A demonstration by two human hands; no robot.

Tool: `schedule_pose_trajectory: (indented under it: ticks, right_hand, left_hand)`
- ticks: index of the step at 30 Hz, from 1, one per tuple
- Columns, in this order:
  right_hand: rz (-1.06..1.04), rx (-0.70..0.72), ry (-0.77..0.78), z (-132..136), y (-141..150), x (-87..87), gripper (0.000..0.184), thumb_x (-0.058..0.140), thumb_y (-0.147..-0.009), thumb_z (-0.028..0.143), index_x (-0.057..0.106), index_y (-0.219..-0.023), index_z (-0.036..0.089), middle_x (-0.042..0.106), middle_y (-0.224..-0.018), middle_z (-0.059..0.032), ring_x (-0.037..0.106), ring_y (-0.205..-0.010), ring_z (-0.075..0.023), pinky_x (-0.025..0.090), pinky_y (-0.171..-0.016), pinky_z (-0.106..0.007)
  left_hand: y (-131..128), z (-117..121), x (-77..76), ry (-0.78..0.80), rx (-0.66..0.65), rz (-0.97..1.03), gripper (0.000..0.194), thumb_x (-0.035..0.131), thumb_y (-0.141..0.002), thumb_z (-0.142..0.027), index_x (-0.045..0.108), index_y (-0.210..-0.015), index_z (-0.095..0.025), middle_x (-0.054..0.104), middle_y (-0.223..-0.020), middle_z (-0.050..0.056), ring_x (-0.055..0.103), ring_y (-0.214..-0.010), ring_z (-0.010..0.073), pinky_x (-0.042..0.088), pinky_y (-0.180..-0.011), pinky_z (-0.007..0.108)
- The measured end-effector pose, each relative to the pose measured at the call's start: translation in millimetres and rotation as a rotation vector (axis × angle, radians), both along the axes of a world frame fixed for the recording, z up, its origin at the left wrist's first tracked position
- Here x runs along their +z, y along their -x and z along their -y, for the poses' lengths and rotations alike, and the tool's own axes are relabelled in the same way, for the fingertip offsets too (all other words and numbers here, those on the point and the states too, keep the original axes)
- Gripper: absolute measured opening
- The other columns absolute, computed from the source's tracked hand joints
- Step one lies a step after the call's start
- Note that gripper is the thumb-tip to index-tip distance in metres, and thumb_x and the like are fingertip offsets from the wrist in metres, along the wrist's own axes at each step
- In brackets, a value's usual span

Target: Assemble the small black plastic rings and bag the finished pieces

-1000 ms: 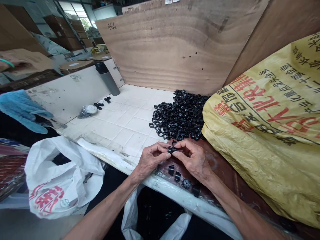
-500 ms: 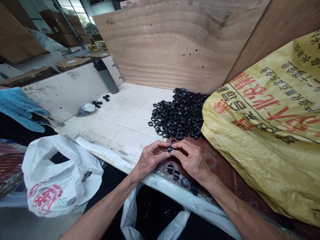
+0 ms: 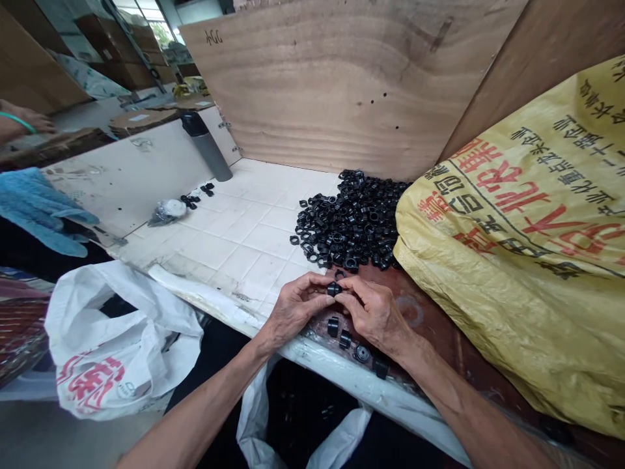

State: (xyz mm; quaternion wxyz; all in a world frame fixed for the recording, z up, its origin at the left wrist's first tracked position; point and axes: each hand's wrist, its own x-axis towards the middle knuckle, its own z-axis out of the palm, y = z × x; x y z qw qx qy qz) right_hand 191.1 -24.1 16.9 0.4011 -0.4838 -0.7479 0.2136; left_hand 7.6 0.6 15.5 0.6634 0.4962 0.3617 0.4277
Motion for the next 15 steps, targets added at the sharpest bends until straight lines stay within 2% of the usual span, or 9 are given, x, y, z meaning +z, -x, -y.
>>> schedule_pose_trajectory:
  ticks: [3, 7, 15]
  right_hand:
    - [0.086, -0.018, 0.006, 0.0, 2.0, -1.6, 0.015, 0.048, -0.098, 0.024, 0.06, -0.089, 0.022, 0.064, -0.077, -0.0031, 0.063, -0.071, -0.0182, 0.045, -0.065, -0.028]
    - [0.143, -0.034, 0.014, 1.2, 4.2, 1.8, 0.019, 0.045, -0.099, 0.022, 0.056, -0.083, 0.022, 0.062, -0.077, -0.0031, 0.06, -0.072, -0.0181, 0.043, -0.066, -0.028]
    - [0.051, -0.034, -0.002, -0.7, 5.4, 3.4, 0.013, 0.05, -0.094, 0.014, 0.059, -0.088, 0.021, 0.064, -0.081, -0.0035, 0.062, -0.074, -0.0186, 0.046, -0.07, -0.029]
  left_hand:
    - [0.4, -1.0, -1.6, -0.019, 0.007, -0.006, 0.029, 0.081, -0.073, -0.022, 0.071, -0.099, -0.017, 0.073, -0.095, 0.004, 0.069, -0.087, 0.0167, 0.055, -0.086, 0.029]
    - [0.1, -0.9, -2.2, -0.018, -0.009, -0.021, 0.03, 0.082, -0.073, -0.022, 0.071, -0.1, -0.017, 0.074, -0.095, 0.003, 0.069, -0.086, 0.0163, 0.056, -0.083, 0.027]
    - [-1.0, -0.4, -0.1, 0.064, -0.018, -0.022, 0.032, 0.083, -0.071, -0.024, 0.069, -0.099, -0.015, 0.076, -0.089, 0.004, 0.071, -0.08, 0.0154, 0.057, -0.076, 0.025]
